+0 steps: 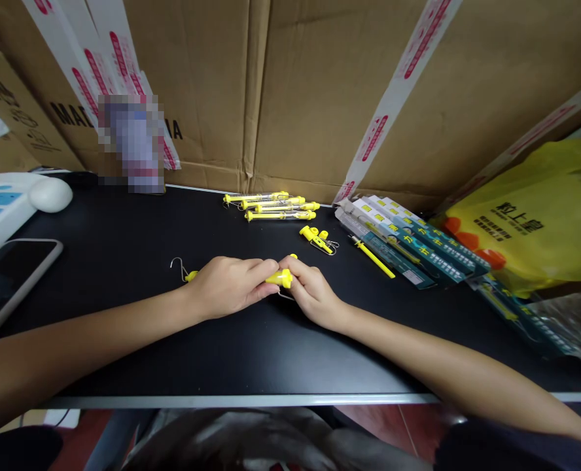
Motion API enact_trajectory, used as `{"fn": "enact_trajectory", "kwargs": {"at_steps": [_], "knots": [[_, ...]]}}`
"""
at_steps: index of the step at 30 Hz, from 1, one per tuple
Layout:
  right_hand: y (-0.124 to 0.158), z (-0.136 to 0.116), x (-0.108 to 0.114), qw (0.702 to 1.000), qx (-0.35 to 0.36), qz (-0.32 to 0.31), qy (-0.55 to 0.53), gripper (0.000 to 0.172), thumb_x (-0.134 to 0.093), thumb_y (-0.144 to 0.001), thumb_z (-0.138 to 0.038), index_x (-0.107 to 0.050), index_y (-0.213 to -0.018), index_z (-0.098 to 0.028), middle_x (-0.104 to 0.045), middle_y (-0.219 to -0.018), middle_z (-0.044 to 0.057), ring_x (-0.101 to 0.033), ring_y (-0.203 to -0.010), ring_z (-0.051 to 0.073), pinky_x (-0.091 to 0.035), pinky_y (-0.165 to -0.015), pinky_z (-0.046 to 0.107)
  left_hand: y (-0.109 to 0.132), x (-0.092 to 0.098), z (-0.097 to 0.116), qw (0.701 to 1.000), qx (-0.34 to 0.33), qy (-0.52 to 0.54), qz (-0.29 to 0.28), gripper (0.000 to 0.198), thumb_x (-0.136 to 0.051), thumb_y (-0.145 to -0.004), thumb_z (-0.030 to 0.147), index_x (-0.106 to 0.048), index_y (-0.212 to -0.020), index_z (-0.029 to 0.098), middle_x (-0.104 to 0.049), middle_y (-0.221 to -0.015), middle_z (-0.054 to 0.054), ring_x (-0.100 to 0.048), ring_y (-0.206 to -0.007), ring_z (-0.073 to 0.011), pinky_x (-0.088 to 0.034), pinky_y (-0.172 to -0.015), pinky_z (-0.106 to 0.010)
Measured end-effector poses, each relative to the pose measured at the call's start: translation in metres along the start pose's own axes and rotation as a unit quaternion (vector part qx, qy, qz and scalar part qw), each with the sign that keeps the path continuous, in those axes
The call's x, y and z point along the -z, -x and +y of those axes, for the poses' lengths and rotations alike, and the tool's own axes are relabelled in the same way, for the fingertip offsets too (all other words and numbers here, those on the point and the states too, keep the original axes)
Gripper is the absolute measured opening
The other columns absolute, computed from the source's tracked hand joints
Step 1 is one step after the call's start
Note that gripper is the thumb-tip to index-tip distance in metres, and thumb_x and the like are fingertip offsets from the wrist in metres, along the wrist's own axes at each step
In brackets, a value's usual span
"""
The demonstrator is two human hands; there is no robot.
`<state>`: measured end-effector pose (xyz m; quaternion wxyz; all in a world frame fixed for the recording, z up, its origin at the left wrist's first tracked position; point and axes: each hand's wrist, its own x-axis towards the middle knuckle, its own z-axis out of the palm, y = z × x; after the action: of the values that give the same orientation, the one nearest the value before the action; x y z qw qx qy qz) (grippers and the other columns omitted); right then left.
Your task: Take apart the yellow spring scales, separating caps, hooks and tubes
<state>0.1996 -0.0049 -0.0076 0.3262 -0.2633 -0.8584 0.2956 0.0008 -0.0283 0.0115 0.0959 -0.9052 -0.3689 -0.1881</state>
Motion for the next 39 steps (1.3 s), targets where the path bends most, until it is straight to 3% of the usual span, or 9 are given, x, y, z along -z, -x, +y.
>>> {"fn": "enact_trajectory", "kwargs": {"at_steps": [15, 24, 29, 34, 37, 39], "knots": [[-0.003, -0.004, 0.0, 0.998, -0.056, 0.006, -0.02, 0.023, -0.036, -0.096, -0.03, -0.047, -0.079, -0.019, -0.045, -0.068, -0.003, -0.042, -0.061, 0.01, -0.035, -0.058, 0.021, 0.003, 0.001, 0.001, 0.999, 0.036, 0.01, -0.025, 0.039, -0.022, -0.098, 0.044, -0.053, -0.099, 0.019, -0.066, -0.076, 0.0, -0.062, -0.061, -0.0132, -0.037, -0.049, -0.021], [-0.008, -0.005, 0.008, 0.997, -0.033, -0.064, -0.004, 0.02, -0.036, -0.095, -0.023, -0.046, -0.078, -0.019, -0.043, -0.067, -0.004, -0.041, -0.06, 0.008, -0.033, -0.059, 0.019, 0.001, 0.012, -0.007, 0.986, 0.074, 0.113, -0.097, 0.031, -0.036, -0.093, 0.05, -0.05, -0.092, 0.022, -0.054, -0.059, 0.006, -0.052, -0.048, -0.011, -0.026, -0.046, -0.02], [-0.008, -0.006, 0.013, 0.993, -0.016, -0.115, 0.026, 0.02, -0.038, -0.095, -0.023, -0.046, -0.077, -0.019, -0.039, -0.064, -0.006, -0.038, -0.055, 0.007, -0.032, -0.056, 0.018, 0.0, 0.014, -0.015, 0.981, 0.037, 0.136, -0.136, 0.033, -0.042, -0.089, 0.054, -0.052, -0.088, 0.023, -0.052, -0.057, 0.006, -0.052, -0.05, -0.0104, -0.024, -0.047, -0.02], [-0.006, -0.008, 0.02, 0.985, -0.037, -0.156, 0.064, 0.019, -0.041, -0.094, -0.026, -0.057, -0.089, -0.017, -0.051, -0.069, -0.003, -0.046, -0.059, 0.008, -0.035, -0.06, 0.02, 0.007, 0.003, -0.017, 0.993, -0.029, 0.04, -0.107, 0.034, -0.038, -0.091, 0.053, -0.054, -0.086, 0.023, -0.06, -0.065, 0.005, -0.057, -0.055, -0.0112, -0.024, -0.048, -0.022], [-0.005, -0.003, 0.025, 0.991, -0.067, -0.113, 0.021, 0.024, -0.041, -0.094, -0.031, -0.06, -0.089, -0.017, -0.058, -0.08, 0.002, -0.053, -0.07, 0.011, -0.04, -0.067, 0.022, 0.01, -0.004, -0.017, 0.998, -0.039, -0.004, -0.052, 0.031, -0.038, -0.093, 0.047, -0.055, -0.094, 0.022, -0.062, -0.073, 0.004, -0.061, -0.064, -0.0129, -0.03, -0.051, -0.023], [-0.006, 0.004, 0.028, 0.991, -0.114, -0.065, -0.036, 0.028, -0.041, -0.094, -0.036, -0.06, -0.089, -0.016, -0.055, -0.075, 0.001, -0.051, -0.065, 0.01, -0.042, -0.06, 0.021, 0.01, -0.007, -0.017, 0.999, -0.03, -0.011, -0.021, 0.025, -0.041, -0.093, 0.041, -0.054, -0.1, 0.021, -0.062, -0.077, 0.003, -0.061, -0.069, -0.0134, -0.035, -0.055, -0.024]]}}
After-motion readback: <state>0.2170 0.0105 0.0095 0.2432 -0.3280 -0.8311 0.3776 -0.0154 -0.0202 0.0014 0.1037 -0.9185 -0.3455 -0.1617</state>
